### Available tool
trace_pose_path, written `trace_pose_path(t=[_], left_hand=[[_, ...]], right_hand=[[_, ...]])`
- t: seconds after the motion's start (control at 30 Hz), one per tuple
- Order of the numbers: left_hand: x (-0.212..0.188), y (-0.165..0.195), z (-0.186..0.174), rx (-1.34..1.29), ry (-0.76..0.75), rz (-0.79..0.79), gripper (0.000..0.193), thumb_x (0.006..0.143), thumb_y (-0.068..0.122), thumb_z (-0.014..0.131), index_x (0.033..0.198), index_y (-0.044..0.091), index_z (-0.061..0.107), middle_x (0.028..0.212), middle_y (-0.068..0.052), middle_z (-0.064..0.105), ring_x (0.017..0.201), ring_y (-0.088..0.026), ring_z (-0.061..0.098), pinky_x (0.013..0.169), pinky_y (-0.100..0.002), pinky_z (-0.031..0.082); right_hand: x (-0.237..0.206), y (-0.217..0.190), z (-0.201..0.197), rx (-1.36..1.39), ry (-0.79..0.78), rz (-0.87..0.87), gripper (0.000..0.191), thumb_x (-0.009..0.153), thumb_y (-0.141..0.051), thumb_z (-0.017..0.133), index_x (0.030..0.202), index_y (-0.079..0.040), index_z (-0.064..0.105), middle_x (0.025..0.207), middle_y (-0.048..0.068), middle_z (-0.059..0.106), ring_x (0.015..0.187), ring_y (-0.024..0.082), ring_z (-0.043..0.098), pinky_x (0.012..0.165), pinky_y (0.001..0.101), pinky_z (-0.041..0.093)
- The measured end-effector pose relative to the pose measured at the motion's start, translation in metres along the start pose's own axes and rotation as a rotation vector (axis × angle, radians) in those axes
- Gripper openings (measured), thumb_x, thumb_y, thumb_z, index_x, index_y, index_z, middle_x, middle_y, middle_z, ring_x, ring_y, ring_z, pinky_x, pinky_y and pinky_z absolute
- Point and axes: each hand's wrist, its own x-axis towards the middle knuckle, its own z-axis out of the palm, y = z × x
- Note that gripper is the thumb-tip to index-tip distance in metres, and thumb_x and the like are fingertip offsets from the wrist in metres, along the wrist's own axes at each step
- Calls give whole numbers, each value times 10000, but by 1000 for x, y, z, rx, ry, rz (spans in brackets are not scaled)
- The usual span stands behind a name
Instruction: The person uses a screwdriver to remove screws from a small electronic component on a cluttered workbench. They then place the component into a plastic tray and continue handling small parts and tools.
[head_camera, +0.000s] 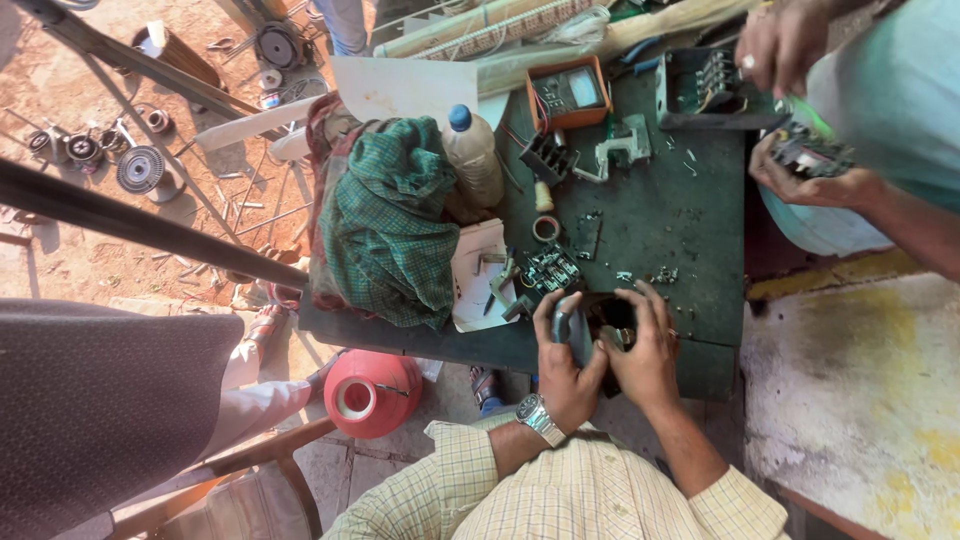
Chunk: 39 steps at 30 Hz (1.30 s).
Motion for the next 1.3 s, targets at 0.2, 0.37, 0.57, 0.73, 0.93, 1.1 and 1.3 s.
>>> trace_pose_path(t=[0.2, 0.37, 0.57, 0.73, 0.93, 1.1, 1.3], left_hand=[[3, 4, -2, -34, -44, -83, 585, 859, 105, 635, 1424, 18, 516, 1536, -224, 336, 1320, -354, 562, 1065, -402, 492], [4, 6, -5, -12, -13, -8, 540, 887, 97, 662, 1404, -6, 547, 1517, -224, 369, 1351, -372, 543, 1088, -420, 487], [0, 10, -6, -15, -26, -64, 579, 857, 88, 643, 1413, -19, 523, 1511, -222, 357, 1293, -353, 561, 1070, -414, 481], [2, 10, -7, -37, -2, -36, 563, 877, 90, 656, 1413, -17, 521, 1489, -223, 379, 1295, -363, 561, 1065, -414, 490], [-5, 6, -9, -10, 19, -59, 589, 881, 143, 661, 1436, 1, 524, 1486, -228, 400, 1265, -371, 576, 1089, -422, 470], [-10, -1, -12, 23, 41, -25, 650, 894, 192, 684, 1500, 26, 517, 1525, -266, 393, 1338, -430, 552, 1121, -458, 474], [-14, -13, -9, 17, 52, -31, 668, 897, 238, 675, 1524, 75, 516, 1533, -257, 411, 1342, -444, 579, 1109, -469, 510]], right_hand=[[0, 3, 7, 44, 36, -12, 653, 742, -116, 796, 1356, -108, 575, 1540, 141, 466, 1403, 384, 449, 1127, 502, 382], [-3, 3, 7, 46, 18, -42, 646, 765, -94, 780, 1371, -108, 560, 1547, 149, 439, 1407, 394, 448, 1111, 507, 384], [-3, -1, 7, 77, 33, -48, 639, 767, -76, 759, 1375, -134, 574, 1561, 100, 483, 1419, 348, 485, 1150, 486, 400], [-3, -2, 5, 39, 9, -11, 659, 717, -127, 825, 1326, -113, 572, 1558, 132, 439, 1409, 385, 440, 1107, 495, 393], [-5, 6, 7, -11, 24, -40, 665, 709, -116, 820, 1333, -117, 592, 1555, 149, 458, 1403, 402, 449, 1130, 513, 390], [-8, 19, 12, -23, 39, -105, 596, 760, -201, 821, 1315, -127, 617, 1558, 175, 487, 1416, 396, 478, 1170, 509, 386], [-4, 45, 25, -12, 42, -145, 706, 727, -225, 836, 1379, -99, 595, 1569, 201, 501, 1439, 422, 483, 1177, 517, 382]])
